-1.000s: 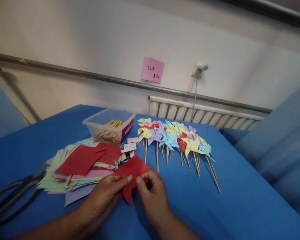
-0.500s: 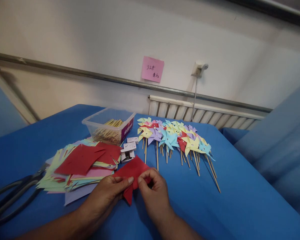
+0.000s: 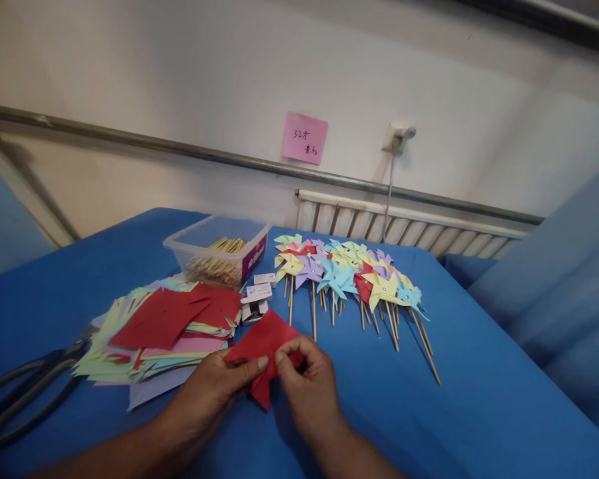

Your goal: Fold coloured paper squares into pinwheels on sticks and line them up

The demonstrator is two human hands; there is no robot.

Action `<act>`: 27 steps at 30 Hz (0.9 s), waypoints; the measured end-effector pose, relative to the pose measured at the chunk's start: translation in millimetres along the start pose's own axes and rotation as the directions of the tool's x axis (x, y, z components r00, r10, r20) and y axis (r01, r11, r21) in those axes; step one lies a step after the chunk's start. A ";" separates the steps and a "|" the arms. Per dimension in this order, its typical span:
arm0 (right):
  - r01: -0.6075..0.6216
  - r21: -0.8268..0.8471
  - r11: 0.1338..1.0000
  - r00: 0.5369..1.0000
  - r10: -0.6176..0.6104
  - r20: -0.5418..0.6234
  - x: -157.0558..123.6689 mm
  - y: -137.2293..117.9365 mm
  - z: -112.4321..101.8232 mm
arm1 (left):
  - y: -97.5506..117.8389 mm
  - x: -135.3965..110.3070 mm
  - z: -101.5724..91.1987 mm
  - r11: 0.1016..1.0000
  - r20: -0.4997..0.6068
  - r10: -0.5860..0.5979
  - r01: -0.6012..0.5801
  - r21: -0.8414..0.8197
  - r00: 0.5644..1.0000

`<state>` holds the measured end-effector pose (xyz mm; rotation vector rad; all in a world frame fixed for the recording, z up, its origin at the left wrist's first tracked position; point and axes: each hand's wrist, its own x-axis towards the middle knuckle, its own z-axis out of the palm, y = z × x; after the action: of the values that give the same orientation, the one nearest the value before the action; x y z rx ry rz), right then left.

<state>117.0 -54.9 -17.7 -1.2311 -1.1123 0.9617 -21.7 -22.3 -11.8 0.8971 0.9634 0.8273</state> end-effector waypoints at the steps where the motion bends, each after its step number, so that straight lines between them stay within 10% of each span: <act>1: -0.010 0.008 1.000 1.000 0.010 0.005 -0.3 -0.5 0.2 | -0.1 0.0 -0.1 1.000 -0.001 -0.001 0.001 -0.004 1.000; 27: -0.022 0.019 1.000 0.999 0.023 -0.031 -2.8 -2.6 4.2 | 1.3 -1.8 -3.2 0.998 -0.010 0.028 -0.028 0.058 1.000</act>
<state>112.2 -57.0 -15.4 -1.2420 -1.0650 0.9643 -25.5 -22.6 -11.0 0.9589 0.9908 0.8322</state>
